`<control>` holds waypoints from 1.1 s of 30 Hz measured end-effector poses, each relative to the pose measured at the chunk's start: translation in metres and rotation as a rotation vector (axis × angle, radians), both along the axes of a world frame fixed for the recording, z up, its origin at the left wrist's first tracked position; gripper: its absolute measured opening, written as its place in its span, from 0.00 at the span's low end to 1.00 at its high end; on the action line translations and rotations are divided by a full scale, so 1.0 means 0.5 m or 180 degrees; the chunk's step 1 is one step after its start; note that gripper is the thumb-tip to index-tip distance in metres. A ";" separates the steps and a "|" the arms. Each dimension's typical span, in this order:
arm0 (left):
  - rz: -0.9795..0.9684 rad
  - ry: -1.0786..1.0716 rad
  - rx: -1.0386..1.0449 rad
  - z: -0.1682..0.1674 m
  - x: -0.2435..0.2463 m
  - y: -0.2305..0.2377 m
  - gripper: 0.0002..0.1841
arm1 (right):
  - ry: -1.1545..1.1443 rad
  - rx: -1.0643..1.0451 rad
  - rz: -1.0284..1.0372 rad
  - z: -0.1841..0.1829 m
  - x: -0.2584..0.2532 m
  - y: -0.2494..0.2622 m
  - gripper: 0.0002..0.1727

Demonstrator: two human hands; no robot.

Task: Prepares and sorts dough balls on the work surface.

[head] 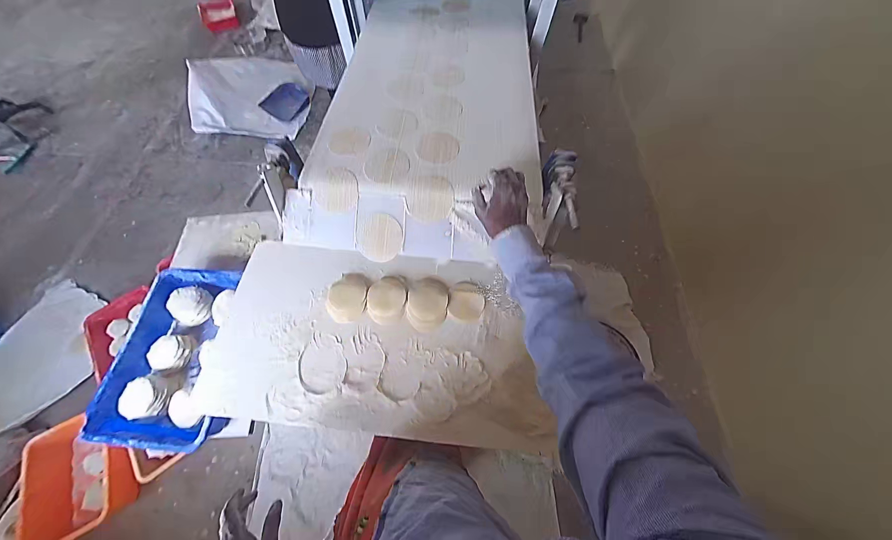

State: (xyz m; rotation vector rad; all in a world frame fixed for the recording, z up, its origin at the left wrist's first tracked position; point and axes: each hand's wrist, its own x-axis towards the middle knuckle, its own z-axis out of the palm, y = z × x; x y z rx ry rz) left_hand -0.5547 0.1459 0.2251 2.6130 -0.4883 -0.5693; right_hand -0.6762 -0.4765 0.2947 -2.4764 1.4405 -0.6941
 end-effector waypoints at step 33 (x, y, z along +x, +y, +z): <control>-0.2684 0.0959 -0.1289 -0.270 -0.211 -0.598 0.42 | 0.0960 0.1668 0.1543 -0.372 -0.142 0.836 0.26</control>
